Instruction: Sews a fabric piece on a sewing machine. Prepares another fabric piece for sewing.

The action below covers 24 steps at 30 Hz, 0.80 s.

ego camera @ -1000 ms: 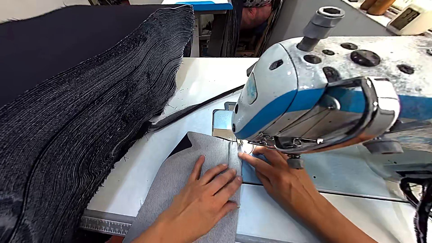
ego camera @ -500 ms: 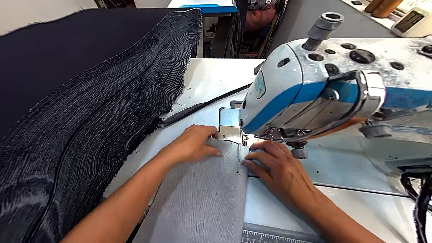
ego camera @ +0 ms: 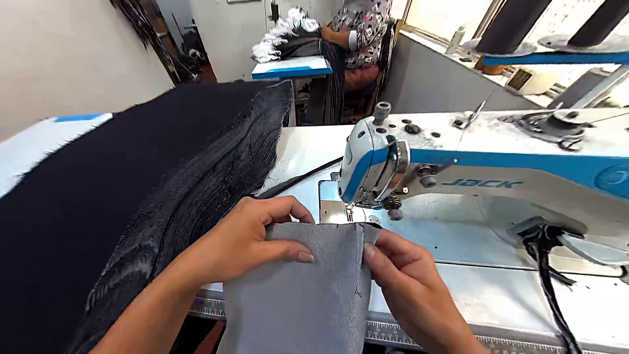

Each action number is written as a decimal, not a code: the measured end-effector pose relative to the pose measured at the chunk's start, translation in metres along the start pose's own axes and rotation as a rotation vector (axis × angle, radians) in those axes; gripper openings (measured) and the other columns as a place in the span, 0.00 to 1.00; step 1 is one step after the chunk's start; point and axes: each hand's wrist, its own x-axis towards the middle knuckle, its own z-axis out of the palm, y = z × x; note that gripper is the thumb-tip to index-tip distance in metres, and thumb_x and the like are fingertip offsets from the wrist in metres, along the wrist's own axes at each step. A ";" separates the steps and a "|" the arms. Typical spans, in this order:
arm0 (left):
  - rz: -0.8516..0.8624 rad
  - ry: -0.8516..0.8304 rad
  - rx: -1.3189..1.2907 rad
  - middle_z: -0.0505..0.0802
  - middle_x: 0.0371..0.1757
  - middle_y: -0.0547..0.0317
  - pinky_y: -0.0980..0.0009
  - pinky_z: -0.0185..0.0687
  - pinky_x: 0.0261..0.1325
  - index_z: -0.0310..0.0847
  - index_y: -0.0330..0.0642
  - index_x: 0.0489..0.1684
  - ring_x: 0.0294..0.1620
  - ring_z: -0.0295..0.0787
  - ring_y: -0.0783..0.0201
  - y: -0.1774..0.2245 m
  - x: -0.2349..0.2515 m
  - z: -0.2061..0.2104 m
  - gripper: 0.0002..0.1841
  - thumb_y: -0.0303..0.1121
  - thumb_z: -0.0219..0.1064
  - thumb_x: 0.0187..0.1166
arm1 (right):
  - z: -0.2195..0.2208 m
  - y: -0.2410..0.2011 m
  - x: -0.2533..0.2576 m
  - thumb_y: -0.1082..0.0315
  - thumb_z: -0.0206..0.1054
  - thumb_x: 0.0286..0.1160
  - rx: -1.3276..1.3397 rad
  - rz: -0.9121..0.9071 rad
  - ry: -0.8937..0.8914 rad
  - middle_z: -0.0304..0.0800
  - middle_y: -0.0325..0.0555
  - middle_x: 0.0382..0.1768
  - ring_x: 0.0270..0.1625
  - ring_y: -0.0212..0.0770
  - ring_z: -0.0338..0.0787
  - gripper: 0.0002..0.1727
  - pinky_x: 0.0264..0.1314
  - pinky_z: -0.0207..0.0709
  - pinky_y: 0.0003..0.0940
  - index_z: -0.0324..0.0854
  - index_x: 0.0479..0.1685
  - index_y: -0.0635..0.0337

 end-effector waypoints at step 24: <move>0.018 0.143 0.271 0.95 0.32 0.74 0.89 0.85 0.39 0.92 0.47 0.39 0.35 0.89 0.86 0.121 -0.082 -0.023 0.08 0.38 0.78 0.70 | 0.064 -0.074 -0.039 0.65 0.62 0.87 -0.198 -0.472 -0.119 0.95 0.16 0.49 0.50 0.15 0.91 0.12 0.55 0.84 0.12 0.89 0.57 0.40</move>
